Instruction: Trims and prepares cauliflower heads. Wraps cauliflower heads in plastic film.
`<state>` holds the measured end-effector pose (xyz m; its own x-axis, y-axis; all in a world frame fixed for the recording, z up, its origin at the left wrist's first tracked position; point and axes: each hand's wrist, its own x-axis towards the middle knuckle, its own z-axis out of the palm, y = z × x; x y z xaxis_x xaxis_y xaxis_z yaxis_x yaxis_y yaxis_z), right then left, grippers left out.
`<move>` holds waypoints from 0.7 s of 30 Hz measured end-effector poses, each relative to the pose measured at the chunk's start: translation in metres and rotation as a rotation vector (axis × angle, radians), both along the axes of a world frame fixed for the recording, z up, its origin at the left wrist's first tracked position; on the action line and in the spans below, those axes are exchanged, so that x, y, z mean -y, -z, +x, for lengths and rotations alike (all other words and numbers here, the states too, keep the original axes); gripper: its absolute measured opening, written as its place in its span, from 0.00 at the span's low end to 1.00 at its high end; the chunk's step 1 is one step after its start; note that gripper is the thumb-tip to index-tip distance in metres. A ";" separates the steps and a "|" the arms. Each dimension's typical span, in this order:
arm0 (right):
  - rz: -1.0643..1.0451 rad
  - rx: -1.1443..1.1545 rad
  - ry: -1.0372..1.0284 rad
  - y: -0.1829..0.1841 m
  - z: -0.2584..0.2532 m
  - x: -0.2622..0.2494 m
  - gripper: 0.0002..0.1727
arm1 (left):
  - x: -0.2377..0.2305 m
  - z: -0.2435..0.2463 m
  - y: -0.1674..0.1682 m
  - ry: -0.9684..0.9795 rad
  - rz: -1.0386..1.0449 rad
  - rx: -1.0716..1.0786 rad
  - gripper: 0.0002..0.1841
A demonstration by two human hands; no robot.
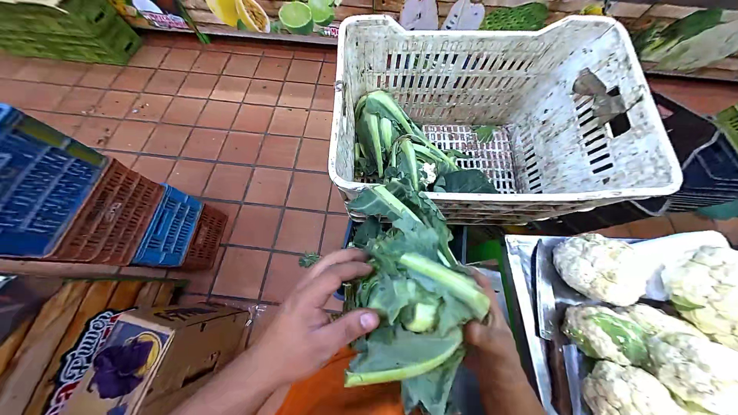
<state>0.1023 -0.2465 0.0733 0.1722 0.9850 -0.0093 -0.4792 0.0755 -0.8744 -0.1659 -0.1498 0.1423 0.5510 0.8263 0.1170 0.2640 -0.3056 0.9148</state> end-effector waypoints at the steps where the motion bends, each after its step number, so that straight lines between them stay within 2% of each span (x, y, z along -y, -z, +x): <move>1: -0.019 -0.010 0.001 0.009 -0.002 0.005 0.48 | 0.004 0.005 0.003 -0.041 0.002 -0.092 0.27; 3: -0.078 -0.028 -0.010 0.029 -0.004 0.017 0.48 | 0.014 0.013 0.010 -0.135 0.065 -0.235 0.23; 6: -0.192 -0.038 -0.028 0.066 -0.003 0.032 0.47 | 0.025 0.025 0.018 -0.220 0.287 -0.303 0.18; 7: -0.214 -0.026 -0.036 0.079 -0.002 0.034 0.47 | 0.028 0.030 0.020 -0.169 0.322 -0.328 0.22; 10: -0.257 0.006 -0.043 0.108 0.004 0.032 0.45 | 0.033 0.059 0.044 0.133 0.269 -0.629 0.51; 11: -0.276 0.022 -0.049 0.114 0.006 0.028 0.45 | 0.033 0.067 0.060 0.208 0.239 -0.719 0.56; 13: -0.324 0.124 -0.099 0.122 0.009 0.024 0.42 | 0.031 0.070 0.089 0.229 0.184 -0.733 0.57; 14: -0.365 0.240 -0.126 0.118 0.015 0.025 0.40 | 0.029 0.070 0.098 0.214 0.162 -0.679 0.57; 16: -0.466 0.576 -0.117 0.087 0.036 0.037 0.35 | 0.028 0.073 0.108 0.204 0.161 -0.613 0.56; 19: -0.558 1.109 0.196 0.031 0.075 0.081 0.26 | 0.033 0.070 0.115 0.150 0.203 -0.576 0.57; 21: -0.661 1.389 0.366 0.028 0.108 0.112 0.24 | 0.032 0.067 0.120 0.121 0.210 -0.547 0.55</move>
